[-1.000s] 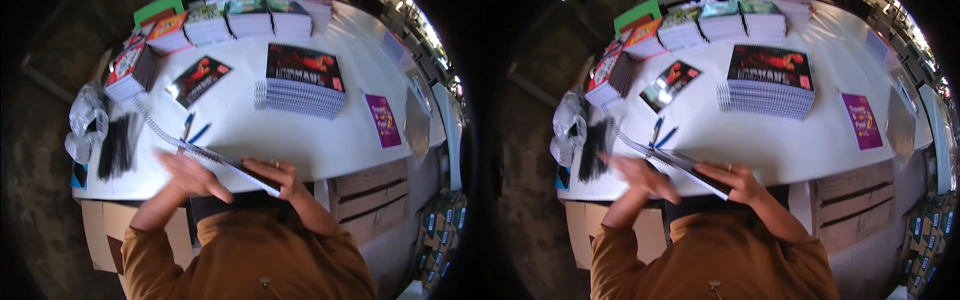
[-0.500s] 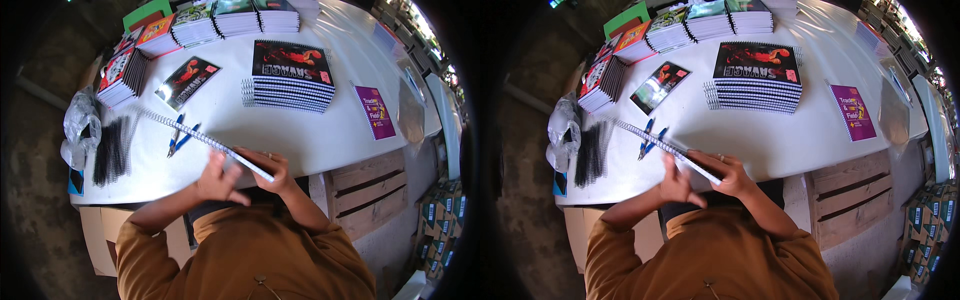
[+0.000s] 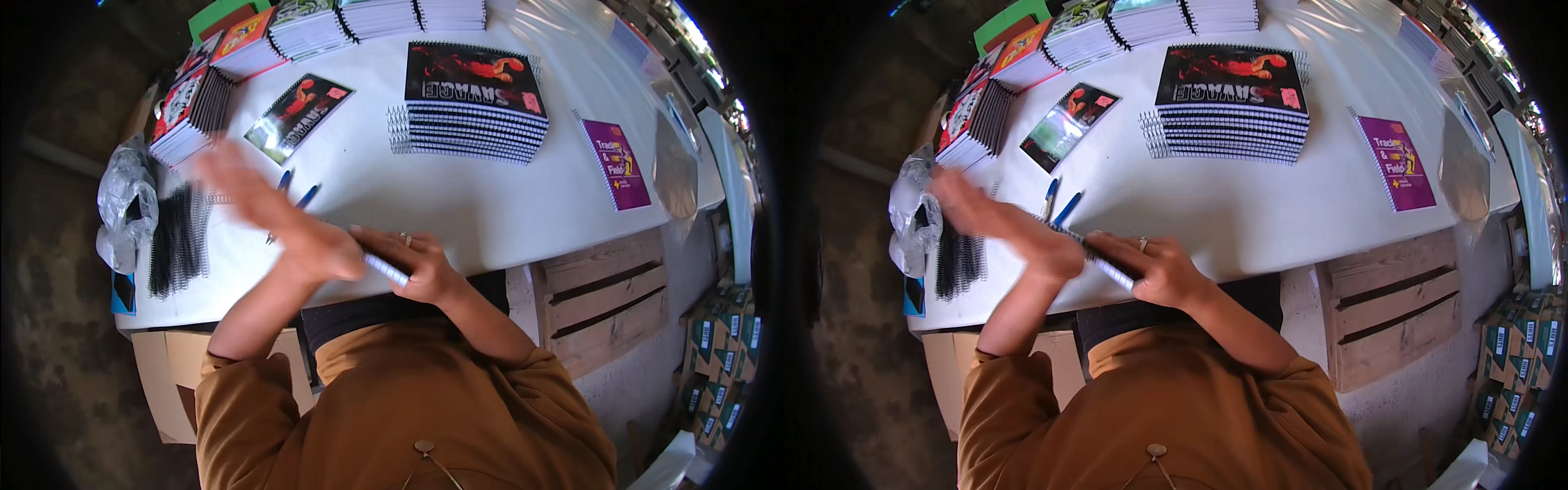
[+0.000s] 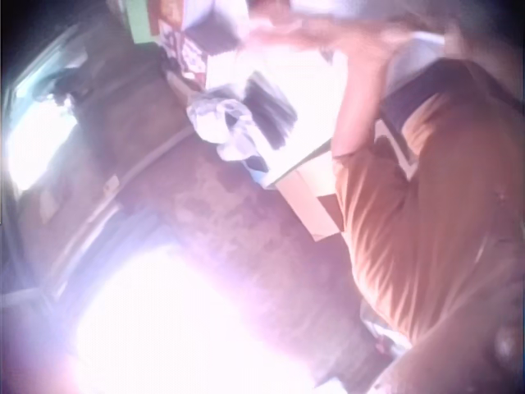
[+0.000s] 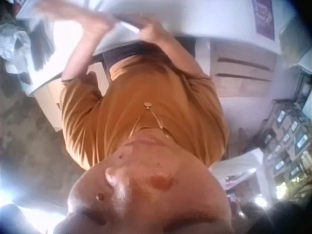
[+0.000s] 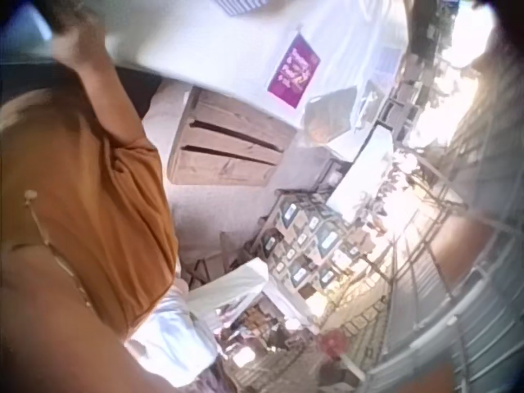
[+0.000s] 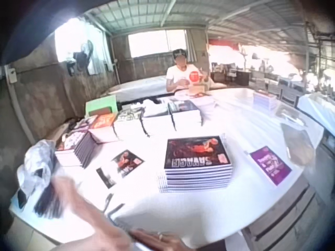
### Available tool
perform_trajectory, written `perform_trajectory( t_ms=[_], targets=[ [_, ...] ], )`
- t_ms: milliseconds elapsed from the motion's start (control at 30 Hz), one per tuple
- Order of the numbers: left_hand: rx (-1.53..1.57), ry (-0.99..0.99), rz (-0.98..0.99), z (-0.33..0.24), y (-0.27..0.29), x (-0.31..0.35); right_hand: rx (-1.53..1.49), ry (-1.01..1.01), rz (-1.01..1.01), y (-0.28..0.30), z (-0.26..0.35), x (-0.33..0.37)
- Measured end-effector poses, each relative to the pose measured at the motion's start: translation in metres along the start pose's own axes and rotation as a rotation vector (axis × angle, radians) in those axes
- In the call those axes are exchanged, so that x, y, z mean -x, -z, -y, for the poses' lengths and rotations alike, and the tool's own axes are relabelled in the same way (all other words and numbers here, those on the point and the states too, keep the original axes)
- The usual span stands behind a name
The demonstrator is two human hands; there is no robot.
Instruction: The person threads plastic spiral spines into the holes of booklets by hand, uses a pair of pliers on the spine ends, and places the booklets in a stack on the table.
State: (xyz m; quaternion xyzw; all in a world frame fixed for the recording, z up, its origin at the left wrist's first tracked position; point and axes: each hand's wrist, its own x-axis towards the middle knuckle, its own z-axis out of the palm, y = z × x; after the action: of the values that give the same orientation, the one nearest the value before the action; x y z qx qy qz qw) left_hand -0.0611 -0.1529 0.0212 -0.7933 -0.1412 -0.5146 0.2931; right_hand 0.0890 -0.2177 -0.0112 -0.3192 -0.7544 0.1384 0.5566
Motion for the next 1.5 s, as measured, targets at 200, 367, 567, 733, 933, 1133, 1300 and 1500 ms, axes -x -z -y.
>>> perform_trajectory(
  t_ms=[200, 367, 567, 733, 933, 1133, 1300, 1500],
  targets=[
    [-0.127, -0.354, 0.164, -0.021, 0.002, 0.006, -0.019, -0.051, -0.065, 0.002, -0.004, -0.003],
    [0.277, 0.101, 0.434, -0.022, 0.005, -0.011, -0.038, -0.061, -0.008, -0.002, -0.007, -0.005],
    [0.261, 0.218, 0.605, -0.028, 0.017, -0.049, -0.142, -0.278, -0.092, 0.002, -0.016, 0.004],
    [0.428, 0.146, 0.710, -0.013, 0.029, -0.080, -0.160, -0.271, -0.035, 0.001, -0.015, 0.006],
    [0.406, 0.201, 0.758, -0.008, 0.035, -0.096, -0.313, -0.412, 0.053, 0.012, 0.006, -0.013],
    [0.591, 0.192, 0.696, -0.004, 0.033, -0.120, -0.292, -0.338, -0.092, 0.041, 0.028, -0.022],
    [0.213, 0.319, 0.641, 0.051, 0.003, -0.151, 0.104, 0.180, -0.403, 0.133, -0.003, -0.062],
    [0.354, 0.429, 0.414, 0.030, -0.132, -0.073, 0.364, -0.239, -0.232, 0.207, -0.093, -0.049]
  ],
)
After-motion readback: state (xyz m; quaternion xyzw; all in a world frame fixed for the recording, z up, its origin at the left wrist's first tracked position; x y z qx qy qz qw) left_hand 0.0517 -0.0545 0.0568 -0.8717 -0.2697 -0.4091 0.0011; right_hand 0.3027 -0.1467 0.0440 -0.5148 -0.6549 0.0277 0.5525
